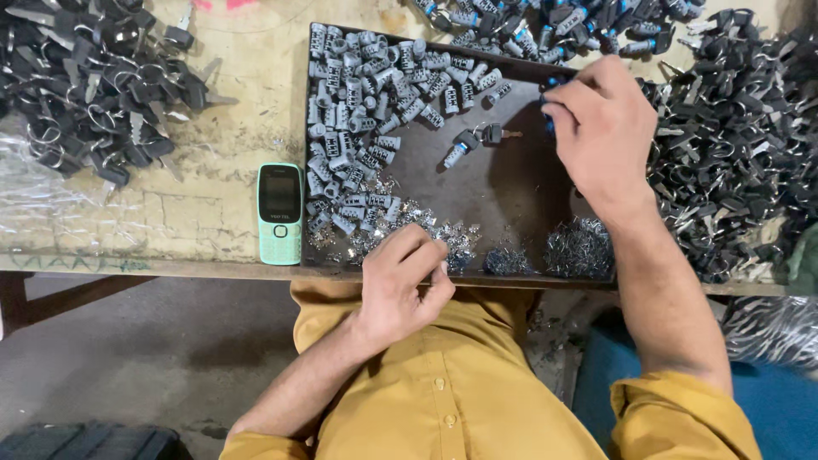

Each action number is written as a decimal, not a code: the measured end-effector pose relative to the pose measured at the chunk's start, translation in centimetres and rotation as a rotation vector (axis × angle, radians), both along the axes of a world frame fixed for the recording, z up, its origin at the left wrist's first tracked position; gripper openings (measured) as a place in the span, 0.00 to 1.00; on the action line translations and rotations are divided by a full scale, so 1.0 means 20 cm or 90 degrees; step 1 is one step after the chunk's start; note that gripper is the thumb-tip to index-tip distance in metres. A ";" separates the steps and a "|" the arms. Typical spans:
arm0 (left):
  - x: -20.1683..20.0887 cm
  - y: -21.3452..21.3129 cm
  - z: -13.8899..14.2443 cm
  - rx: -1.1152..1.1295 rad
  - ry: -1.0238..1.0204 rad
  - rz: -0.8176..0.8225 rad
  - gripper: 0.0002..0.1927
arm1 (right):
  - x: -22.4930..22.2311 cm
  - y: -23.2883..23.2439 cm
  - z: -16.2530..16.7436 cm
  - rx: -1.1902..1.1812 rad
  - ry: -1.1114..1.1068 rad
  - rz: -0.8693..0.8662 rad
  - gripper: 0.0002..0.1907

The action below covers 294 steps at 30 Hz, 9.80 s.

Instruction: The person sits at a workbench assembling small lock components by hand. They pick a grey cylindrical part and a blue cap from a tray, press the pieces together, and place the assembled unit back on the tray, repeating this cycle throughout the clip.

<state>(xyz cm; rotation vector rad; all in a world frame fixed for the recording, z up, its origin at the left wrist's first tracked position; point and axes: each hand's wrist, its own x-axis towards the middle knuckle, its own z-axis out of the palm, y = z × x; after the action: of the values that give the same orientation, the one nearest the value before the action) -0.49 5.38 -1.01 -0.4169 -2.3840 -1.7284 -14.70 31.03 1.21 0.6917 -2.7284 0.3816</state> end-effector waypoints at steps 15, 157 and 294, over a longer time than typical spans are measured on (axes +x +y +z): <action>0.04 0.01 0.03 0.170 -0.054 -0.119 0.08 | 0.81 -0.27 -0.01 -0.756 -0.548 -0.069 0.18; 0.08 -0.12 0.06 0.063 -0.040 0.070 0.06 | 0.56 -0.46 0.07 -0.310 -0.275 0.082 0.09; 0.10 0.09 0.02 0.481 -0.537 -0.160 0.04 | 0.80 -0.26 0.02 -0.662 -0.421 -0.038 0.08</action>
<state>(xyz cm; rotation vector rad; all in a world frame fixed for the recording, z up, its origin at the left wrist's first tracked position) 1.52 7.14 -0.62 0.1881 -1.8265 -3.1919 1.38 25.89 1.52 0.1815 -2.4788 2.0837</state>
